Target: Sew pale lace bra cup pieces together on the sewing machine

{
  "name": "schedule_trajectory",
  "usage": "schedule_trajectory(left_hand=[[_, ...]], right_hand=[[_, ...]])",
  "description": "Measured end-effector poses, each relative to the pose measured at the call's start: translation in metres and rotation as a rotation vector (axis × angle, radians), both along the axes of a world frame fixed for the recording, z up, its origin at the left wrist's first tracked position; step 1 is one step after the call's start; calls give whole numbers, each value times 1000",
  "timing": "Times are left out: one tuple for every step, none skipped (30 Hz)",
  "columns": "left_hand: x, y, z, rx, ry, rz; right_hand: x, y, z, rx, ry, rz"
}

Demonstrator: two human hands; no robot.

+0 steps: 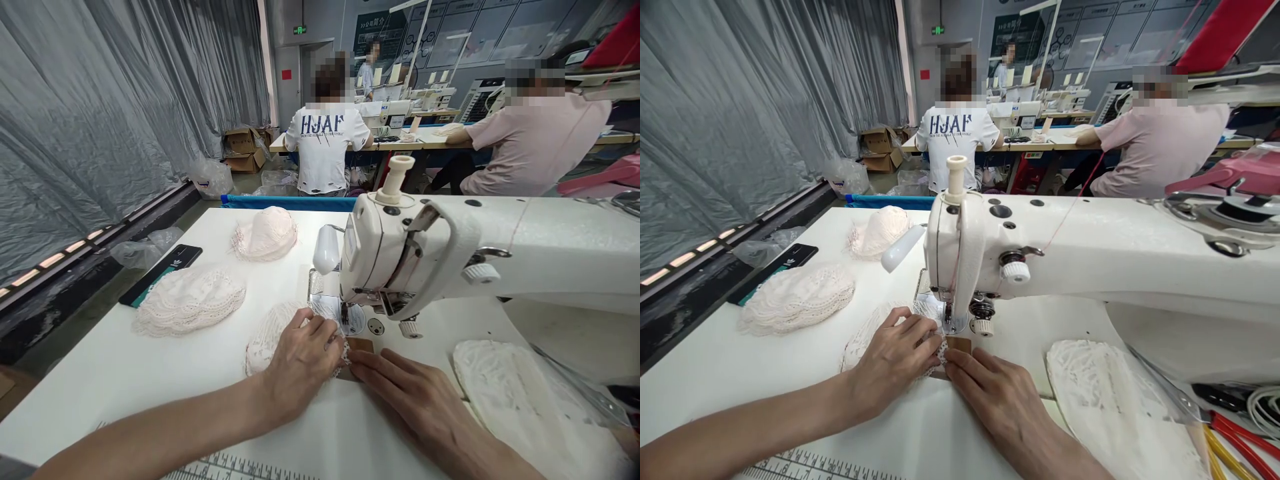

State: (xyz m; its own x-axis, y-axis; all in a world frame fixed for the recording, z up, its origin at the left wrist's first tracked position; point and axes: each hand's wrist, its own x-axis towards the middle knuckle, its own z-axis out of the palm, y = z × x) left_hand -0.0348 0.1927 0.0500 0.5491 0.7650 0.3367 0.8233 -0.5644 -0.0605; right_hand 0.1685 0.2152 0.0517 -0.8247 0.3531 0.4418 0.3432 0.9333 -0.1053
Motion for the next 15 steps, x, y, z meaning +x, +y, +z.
schedule_trajectory(left_hand=[[-1, 2, 0, -3, -6, -5], [-2, 4, 0, -5, -12, -13], [-4, 8, 0, -4, -20, -25], [-5, 12, 0, -3, -26, -43], [-7, 17, 0, 3, -35, -65], [-9, 22, 0, 5, -43, -85], [-11, 27, 0, 7, -51, -109], [-13, 32, 0, 8, -63, -131], [-14, 37, 0, 11, -75, -152], [-15, 41, 0, 12, -89, -169], [-15, 44, 0, 12, -102, -182], [-15, 47, 0, 14, -116, -191], [-15, 49, 0, 16, -128, -196], [-14, 50, 0, 16, -136, -196], [-14, 51, -1, 16, -142, -195]], right_hand=[[-1, 0, -1, 17, 4, 4], [-2, 0, -2, 32, 11, 4], [-3, 1, -3, 44, 20, 0], [-3, 1, -4, 54, 24, -9], [-4, 2, -5, 62, 26, -18], [-4, 3, -6, 70, 27, -30], [-4, 4, -7, 76, 26, -42], [-3, 4, -8, 80, 22, -53], [-3, 5, -9, 81, 18, -61], [-3, 6, -9, 78, 13, -68], [-3, 7, -10, 72, 9, -78], [-3, 7, -10, 66, 7, -85], [-3, 8, -10, 62, 9, -92], [-4, 8, -11, 61, 12, -98], [-4, 9, -11, 62, 15, -105]])
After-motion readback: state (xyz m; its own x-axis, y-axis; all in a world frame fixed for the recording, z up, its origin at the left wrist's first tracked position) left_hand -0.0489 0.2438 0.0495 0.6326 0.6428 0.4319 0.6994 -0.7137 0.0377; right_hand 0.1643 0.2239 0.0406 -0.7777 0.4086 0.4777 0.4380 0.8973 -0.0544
